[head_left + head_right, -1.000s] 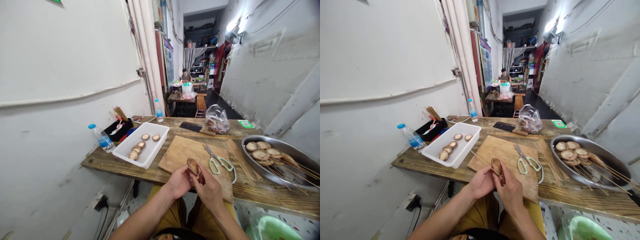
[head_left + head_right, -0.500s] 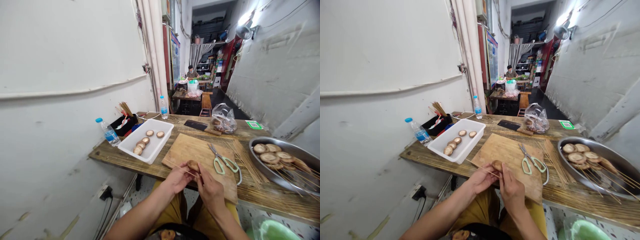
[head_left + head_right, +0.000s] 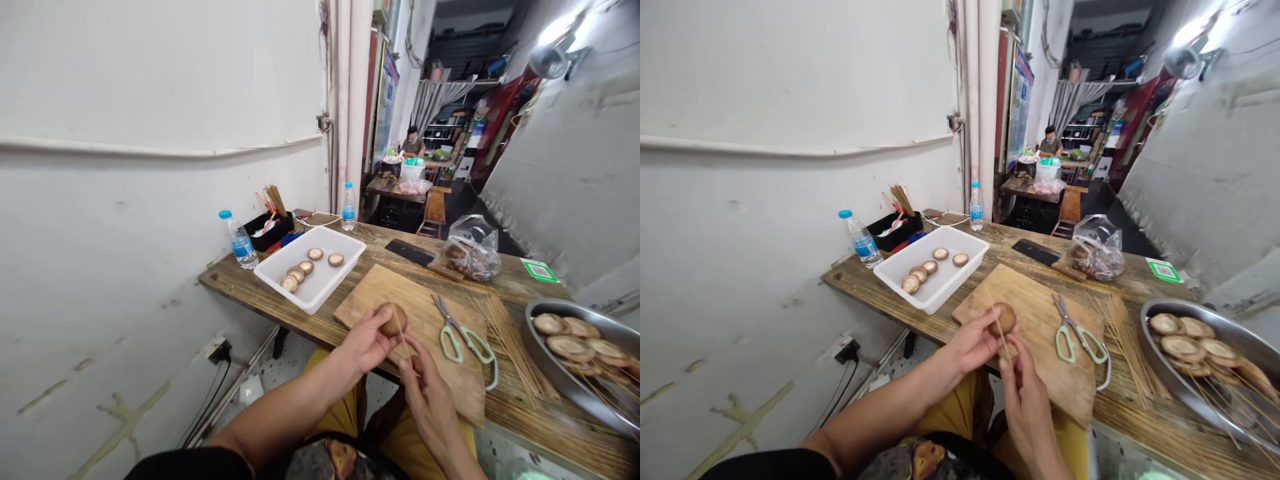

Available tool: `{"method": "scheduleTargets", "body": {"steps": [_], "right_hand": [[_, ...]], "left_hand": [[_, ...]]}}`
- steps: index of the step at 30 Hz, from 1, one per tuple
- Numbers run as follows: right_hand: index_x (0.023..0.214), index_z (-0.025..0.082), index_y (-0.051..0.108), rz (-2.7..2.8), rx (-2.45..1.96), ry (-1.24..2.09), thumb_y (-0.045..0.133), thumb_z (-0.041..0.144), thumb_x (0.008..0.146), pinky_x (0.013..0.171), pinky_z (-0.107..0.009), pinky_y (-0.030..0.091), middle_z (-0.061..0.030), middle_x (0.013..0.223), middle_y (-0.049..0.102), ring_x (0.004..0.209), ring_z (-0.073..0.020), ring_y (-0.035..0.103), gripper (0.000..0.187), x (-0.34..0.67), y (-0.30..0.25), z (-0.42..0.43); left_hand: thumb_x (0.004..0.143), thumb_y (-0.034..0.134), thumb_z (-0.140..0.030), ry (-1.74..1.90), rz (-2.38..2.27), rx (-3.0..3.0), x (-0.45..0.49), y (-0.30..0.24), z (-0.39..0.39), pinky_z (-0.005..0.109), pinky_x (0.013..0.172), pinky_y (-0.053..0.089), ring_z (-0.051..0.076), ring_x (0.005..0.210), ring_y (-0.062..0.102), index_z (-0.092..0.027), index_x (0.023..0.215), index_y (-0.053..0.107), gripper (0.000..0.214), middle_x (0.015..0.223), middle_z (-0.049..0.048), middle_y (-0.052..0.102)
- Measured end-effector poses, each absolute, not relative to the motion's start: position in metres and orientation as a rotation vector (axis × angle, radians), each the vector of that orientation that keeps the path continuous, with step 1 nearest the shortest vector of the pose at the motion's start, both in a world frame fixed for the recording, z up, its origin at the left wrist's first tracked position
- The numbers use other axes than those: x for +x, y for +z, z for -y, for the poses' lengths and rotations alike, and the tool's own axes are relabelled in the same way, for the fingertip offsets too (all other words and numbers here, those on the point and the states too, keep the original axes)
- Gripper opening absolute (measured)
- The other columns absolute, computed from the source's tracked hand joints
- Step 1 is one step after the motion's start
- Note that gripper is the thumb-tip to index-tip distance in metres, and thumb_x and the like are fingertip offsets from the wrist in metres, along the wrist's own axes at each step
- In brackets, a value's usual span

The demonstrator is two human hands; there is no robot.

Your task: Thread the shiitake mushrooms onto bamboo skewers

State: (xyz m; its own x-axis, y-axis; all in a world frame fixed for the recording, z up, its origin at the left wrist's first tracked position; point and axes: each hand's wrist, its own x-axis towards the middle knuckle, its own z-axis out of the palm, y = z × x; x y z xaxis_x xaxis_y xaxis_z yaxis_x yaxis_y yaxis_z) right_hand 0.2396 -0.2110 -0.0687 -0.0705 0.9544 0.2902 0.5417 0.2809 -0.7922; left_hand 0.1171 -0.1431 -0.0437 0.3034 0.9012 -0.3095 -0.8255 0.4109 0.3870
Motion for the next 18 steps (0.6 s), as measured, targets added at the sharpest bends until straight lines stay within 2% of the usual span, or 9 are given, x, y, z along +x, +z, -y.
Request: {"method": "scheduleTargets", "body": {"steps": [4, 7, 8, 10, 12, 16, 18], "right_hand": [[0.123, 0.018, 0.052, 1.601, -1.347, 0.94, 0.039, 0.041, 0.091, 0.039, -0.019, 0.043, 0.001, 0.06, 0.059, 0.043, -0.0114, 0.053, 0.041, 0.251, -0.073, 0.229], [0.117, 0.019, 0.058, 1.637, -1.278, 1.001, 0.039, 0.038, 0.092, 0.036, -0.017, 0.042, 0.0021, 0.057, 0.057, 0.039, -0.0099, 0.051, 0.036, 0.259, -0.078, 0.239], [0.115, 0.02, 0.06, 1.679, -1.253, 0.965, 0.04, 0.037, 0.092, 0.038, -0.017, 0.045, 0.0001, 0.062, 0.06, 0.044, -0.0108, 0.056, 0.035, 0.261, -0.078, 0.241], [0.111, 0.021, 0.063, 1.779, -1.222, 0.836, 0.044, 0.034, 0.09, 0.049, -0.017, 0.051, -0.0055, 0.081, 0.067, 0.067, -0.0144, 0.066, 0.031, 0.264, -0.076, 0.242], [0.109, 0.02, 0.064, 1.866, -1.197, 0.708, 0.046, 0.031, 0.09, 0.062, -0.019, 0.054, -0.008, 0.093, 0.068, 0.085, -0.0168, 0.066, 0.029, 0.266, -0.072, 0.241], [0.105, 0.021, 0.067, 1.969, -1.159, 0.62, 0.044, 0.028, 0.091, 0.074, -0.022, 0.055, -0.0059, 0.09, 0.072, 0.083, -0.0162, 0.069, 0.028, 0.267, -0.072, 0.241], [0.114, 0.02, 0.062, 1.957, -1.174, 0.592, 0.043, 0.029, 0.091, 0.075, -0.024, 0.055, -0.0064, 0.095, 0.072, 0.084, -0.0169, 0.069, 0.032, 0.266, -0.076, 0.243]], "left_hand": [[0.075, 0.062, -0.013, 1.292, -0.481, 0.163, 0.098, -0.033, 0.137, 0.033, 0.081, 0.05, 0.019, 0.092, 0.062, -0.013, 0.094, 0.056, 0.019, 0.1, 0.0093, 0.064], [0.076, 0.062, -0.015, 1.295, -0.452, 0.173, 0.089, -0.026, 0.135, 0.027, 0.075, 0.051, 0.016, 0.09, 0.062, -0.014, 0.095, 0.058, 0.019, 0.104, 0.0097, 0.063], [0.076, 0.062, -0.016, 1.28, -0.453, 0.178, 0.087, -0.024, 0.134, 0.024, 0.071, 0.051, 0.015, 0.087, 0.062, -0.014, 0.096, 0.058, 0.02, 0.105, 0.0094, 0.063], [0.076, 0.062, -0.019, 1.248, -0.447, 0.183, 0.086, -0.021, 0.134, 0.023, 0.067, 0.05, 0.015, 0.085, 0.062, -0.016, 0.097, 0.059, 0.021, 0.106, 0.0086, 0.062], [0.077, 0.061, -0.023, 1.228, -0.425, 0.167, 0.086, -0.019, 0.133, 0.025, 0.071, 0.051, 0.016, 0.088, 0.062, -0.015, 0.096, 0.06, 0.02, 0.106, 0.0089, 0.063], [0.081, 0.057, -0.025, 1.247, -0.397, 0.092, 0.087, -0.015, 0.131, 0.031, 0.084, 0.051, 0.019, 0.099, 0.06, -0.01, 0.092, 0.06, 0.018, 0.101, 0.0114, 0.064], [0.083, 0.055, -0.025, 1.249, -0.392, 0.073, 0.086, -0.013, 0.13, 0.032, 0.086, 0.051, 0.02, 0.1, 0.06, -0.009, 0.094, 0.059, 0.02, 0.1, 0.012, 0.064]]}}
